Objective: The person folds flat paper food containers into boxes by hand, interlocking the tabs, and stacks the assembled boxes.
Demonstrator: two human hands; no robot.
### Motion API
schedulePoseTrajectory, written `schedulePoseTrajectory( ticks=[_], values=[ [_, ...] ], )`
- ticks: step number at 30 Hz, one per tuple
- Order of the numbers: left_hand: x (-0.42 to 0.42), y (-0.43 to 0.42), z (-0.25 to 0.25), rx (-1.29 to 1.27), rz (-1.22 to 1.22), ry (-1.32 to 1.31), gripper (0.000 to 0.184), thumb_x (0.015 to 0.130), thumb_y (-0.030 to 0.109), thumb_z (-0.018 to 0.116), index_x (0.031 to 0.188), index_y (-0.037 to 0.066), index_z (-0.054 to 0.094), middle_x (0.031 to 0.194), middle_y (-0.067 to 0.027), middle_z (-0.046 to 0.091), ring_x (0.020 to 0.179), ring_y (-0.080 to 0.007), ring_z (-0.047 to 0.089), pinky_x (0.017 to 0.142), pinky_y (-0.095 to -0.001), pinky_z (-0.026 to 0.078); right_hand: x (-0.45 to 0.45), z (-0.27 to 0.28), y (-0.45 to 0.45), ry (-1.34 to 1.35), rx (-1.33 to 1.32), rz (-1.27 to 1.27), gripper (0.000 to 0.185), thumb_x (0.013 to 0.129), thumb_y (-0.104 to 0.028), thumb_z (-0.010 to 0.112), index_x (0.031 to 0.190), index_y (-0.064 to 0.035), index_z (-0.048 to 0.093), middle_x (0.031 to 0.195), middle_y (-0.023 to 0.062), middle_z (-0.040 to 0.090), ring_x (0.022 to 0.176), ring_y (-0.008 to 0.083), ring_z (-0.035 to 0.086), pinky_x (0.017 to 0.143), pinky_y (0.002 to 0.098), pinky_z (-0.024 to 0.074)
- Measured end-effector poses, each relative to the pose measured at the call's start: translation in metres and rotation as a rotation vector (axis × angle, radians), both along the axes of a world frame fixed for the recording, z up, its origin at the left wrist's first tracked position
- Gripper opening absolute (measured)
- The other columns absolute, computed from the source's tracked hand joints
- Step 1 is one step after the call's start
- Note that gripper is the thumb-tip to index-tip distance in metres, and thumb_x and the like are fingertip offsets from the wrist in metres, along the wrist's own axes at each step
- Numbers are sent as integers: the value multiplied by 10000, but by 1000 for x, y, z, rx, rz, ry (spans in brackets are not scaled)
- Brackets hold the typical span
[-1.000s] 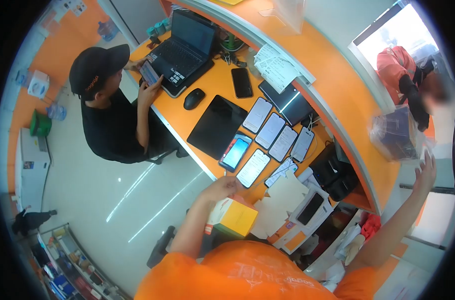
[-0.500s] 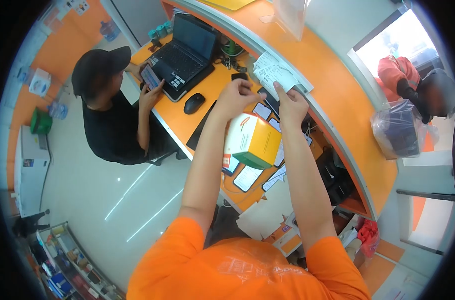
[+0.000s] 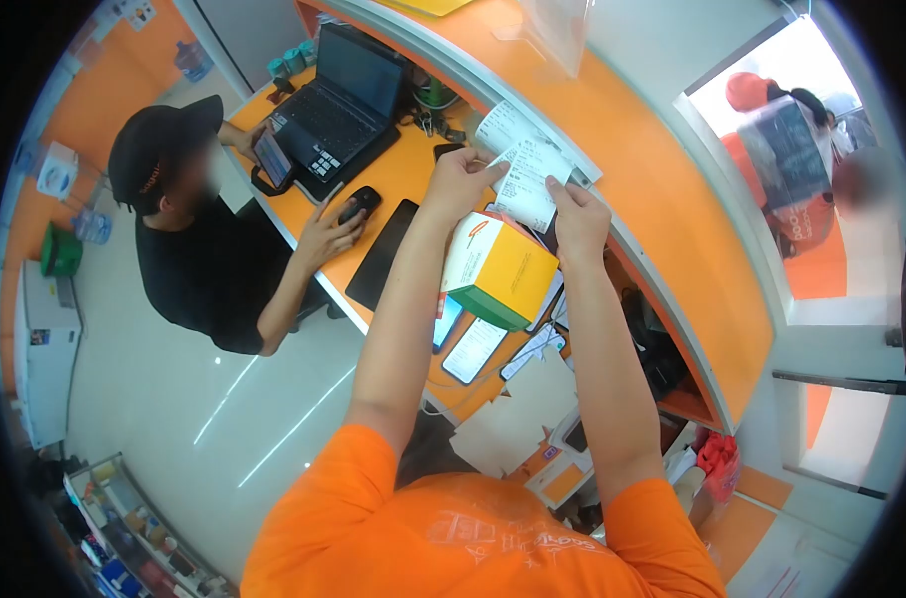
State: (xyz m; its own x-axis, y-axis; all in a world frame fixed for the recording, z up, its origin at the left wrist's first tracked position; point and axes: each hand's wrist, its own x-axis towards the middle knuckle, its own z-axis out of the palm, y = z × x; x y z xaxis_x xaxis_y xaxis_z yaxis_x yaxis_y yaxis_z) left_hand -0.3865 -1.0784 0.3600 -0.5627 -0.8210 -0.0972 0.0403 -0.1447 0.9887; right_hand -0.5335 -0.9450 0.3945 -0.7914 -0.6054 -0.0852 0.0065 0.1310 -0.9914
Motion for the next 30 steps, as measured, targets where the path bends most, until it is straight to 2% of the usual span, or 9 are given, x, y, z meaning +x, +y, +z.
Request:
schedulePoseTrajectory(
  ticks=[7,11,16,18,21,24,27,29,30],
  values=[
    [10,-3,-6,-166,101,-53,508,950,386,803,1158,-71,732,1000,-145,770,879,-199,711,770,-337,549,2,17,-2,30,184,69,444,931,-254,847,1117,141,767,993,150,764,819,181,688,762,308,547],
    [43,21,38,-237,262,-388,519,968,426,777,1188,-38,707,976,-171,754,873,-223,726,780,-372,562,5,23,0,40,154,72,512,907,-332,860,1120,126,773,982,148,757,855,175,671,781,317,539],
    [88,79,54,-248,187,-278,322,1098,307,644,1097,-7,711,592,37,558,530,-26,449,500,-262,308,14,42,68,-21,114,144,450,1012,-323,744,1277,41,737,1150,94,749,1005,153,632,891,307,495],
    [99,131,58,-207,88,-235,278,1103,274,637,1072,9,717,609,52,543,550,-21,447,521,-245,324,45,39,147,-123,8,450,430,1035,-194,720,1394,30,644,1285,130,719,1151,169,680,1008,309,529],
    [99,192,69,-252,-128,-260,235,1092,233,650,1028,25,738,663,44,594,604,-19,471,546,-235,348,58,44,217,1,86,817,485,1013,-151,737,1439,37,604,1395,147,667,1237,180,651,1054,324,514],
    [88,248,50,-300,-213,-135,132,1046,165,689,1050,39,729,681,-61,650,546,-110,525,527,-290,399,68,17,270,-643,104,900,550,964,-80,761,1468,37,575,1421,143,648,1283,181,632,1088,343,504],
    [76,288,26,-299,-365,-102,129,1007,175,724,1038,50,724,727,-91,682,545,-192,598,568,-331,490,75,20,308,-705,198,889,556,913,-18,773,1436,52,596,1384,148,676,1277,192,646,1082,358,521],
    [73,296,32,-266,-566,-129,153,965,135,746,1069,25,722,797,-71,680,691,-151,638,663,-295,500,80,14,339,-722,315,767,543,878,11,784,1395,60,624,1305,146,715,1215,218,684,1050,378,549],
    [72,298,33,-358,-450,-33,164,961,146,750,1066,25,714,815,-81,680,725,-168,644,692,-312,508,84,13,356,-756,300,709,535,866,6,796,1374,62,637,1275,145,728,1180,224,701,1023,377,563]
  ],
)
